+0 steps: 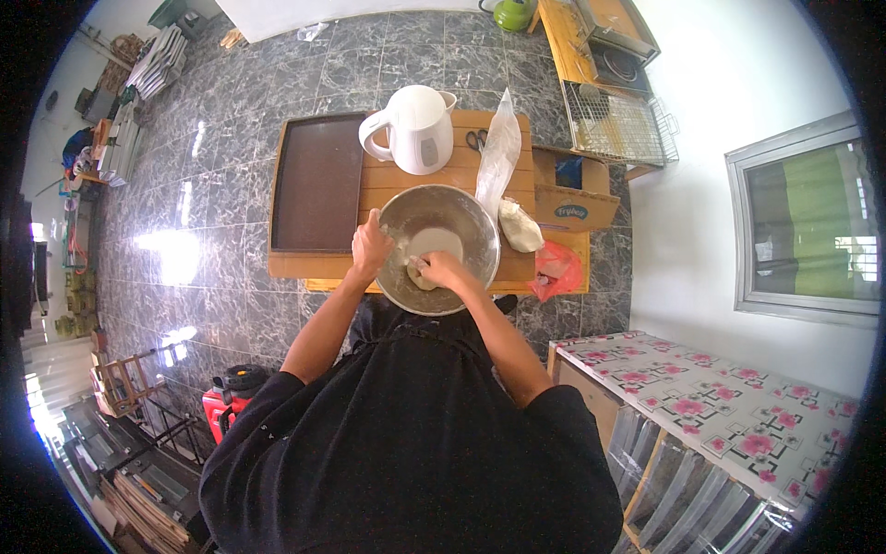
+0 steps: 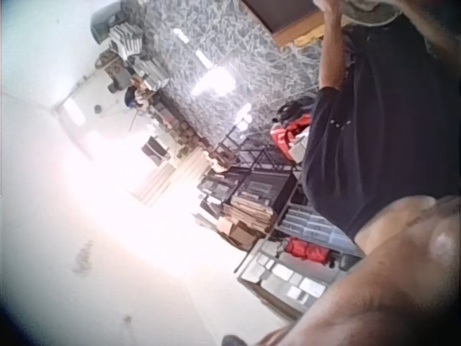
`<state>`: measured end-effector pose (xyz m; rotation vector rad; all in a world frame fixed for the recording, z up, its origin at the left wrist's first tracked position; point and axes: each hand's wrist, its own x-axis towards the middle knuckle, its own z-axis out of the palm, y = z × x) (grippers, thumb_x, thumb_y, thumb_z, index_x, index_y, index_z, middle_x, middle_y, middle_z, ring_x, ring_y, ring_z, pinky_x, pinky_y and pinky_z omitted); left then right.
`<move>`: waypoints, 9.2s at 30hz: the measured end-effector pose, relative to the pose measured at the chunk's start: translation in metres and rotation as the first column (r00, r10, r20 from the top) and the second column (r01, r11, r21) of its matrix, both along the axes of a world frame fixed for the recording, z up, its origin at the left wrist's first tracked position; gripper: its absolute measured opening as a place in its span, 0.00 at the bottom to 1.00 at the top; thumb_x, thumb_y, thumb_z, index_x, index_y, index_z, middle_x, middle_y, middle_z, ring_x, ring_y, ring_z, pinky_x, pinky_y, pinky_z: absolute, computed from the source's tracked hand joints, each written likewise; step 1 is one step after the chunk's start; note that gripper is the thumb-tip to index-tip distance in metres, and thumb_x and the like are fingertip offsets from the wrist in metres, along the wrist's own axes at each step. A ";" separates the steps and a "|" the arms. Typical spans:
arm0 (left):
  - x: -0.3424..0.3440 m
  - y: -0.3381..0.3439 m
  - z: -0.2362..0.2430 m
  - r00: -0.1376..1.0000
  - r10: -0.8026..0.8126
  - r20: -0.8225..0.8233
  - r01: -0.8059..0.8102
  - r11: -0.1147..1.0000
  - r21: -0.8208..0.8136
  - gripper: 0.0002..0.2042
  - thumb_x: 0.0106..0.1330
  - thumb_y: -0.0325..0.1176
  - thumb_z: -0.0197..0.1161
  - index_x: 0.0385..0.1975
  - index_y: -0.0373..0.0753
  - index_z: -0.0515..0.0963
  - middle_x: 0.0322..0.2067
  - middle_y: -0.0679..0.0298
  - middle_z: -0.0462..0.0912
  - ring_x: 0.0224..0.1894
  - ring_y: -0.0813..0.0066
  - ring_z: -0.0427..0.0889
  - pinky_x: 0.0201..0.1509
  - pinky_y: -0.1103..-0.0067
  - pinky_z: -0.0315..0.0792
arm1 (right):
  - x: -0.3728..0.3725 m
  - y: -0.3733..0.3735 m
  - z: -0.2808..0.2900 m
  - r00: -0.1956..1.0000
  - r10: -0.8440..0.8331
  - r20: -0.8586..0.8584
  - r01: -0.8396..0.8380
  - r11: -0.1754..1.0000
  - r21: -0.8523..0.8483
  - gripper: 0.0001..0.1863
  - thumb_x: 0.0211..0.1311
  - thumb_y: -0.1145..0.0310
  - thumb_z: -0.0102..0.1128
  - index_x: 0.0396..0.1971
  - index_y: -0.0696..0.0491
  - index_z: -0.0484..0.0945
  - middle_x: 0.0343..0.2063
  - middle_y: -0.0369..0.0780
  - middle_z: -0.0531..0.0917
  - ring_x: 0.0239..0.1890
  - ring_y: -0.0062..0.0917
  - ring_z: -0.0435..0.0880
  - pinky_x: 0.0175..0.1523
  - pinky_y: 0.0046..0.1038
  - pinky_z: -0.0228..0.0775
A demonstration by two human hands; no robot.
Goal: The person kneads dough inside a metal bowl by hand, repeatedly pushing and folding the mixture.
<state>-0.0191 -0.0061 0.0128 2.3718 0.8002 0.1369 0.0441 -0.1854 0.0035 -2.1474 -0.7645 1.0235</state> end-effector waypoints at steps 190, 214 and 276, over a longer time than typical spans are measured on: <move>-0.002 -0.029 -0.001 0.979 0.149 0.141 -0.129 0.981 -0.142 0.19 0.52 0.25 0.57 0.47 0.42 0.73 0.31 0.43 0.82 0.38 0.39 0.80 0.43 0.54 0.72 | 0.011 -0.002 -0.016 0.983 0.158 0.095 -0.140 0.975 -0.175 0.17 0.52 0.55 0.61 0.32 0.55 0.80 0.31 0.52 0.83 0.37 0.46 0.82 0.44 0.42 0.72; 0.002 -0.030 -0.001 0.989 0.107 0.106 -0.089 0.983 -0.160 0.21 0.53 0.25 0.58 0.49 0.37 0.72 0.31 0.41 0.81 0.37 0.38 0.80 0.41 0.55 0.73 | 0.008 0.001 -0.005 0.484 0.030 -0.875 -0.421 0.884 -0.202 0.44 0.72 0.43 0.17 0.25 0.60 0.83 0.19 0.44 0.84 0.18 0.27 0.81 0.25 0.30 0.73; 0.003 -0.001 -0.006 0.997 0.040 0.059 -0.036 0.997 -0.065 0.20 0.52 0.29 0.59 0.48 0.42 0.70 0.30 0.43 0.81 0.36 0.39 0.80 0.42 0.52 0.73 | -0.007 0.007 -0.008 0.782 0.248 0.572 -0.326 0.945 0.036 0.23 0.50 0.49 0.66 0.44 0.47 0.80 0.42 0.39 0.79 0.51 0.36 0.76 0.51 0.47 0.65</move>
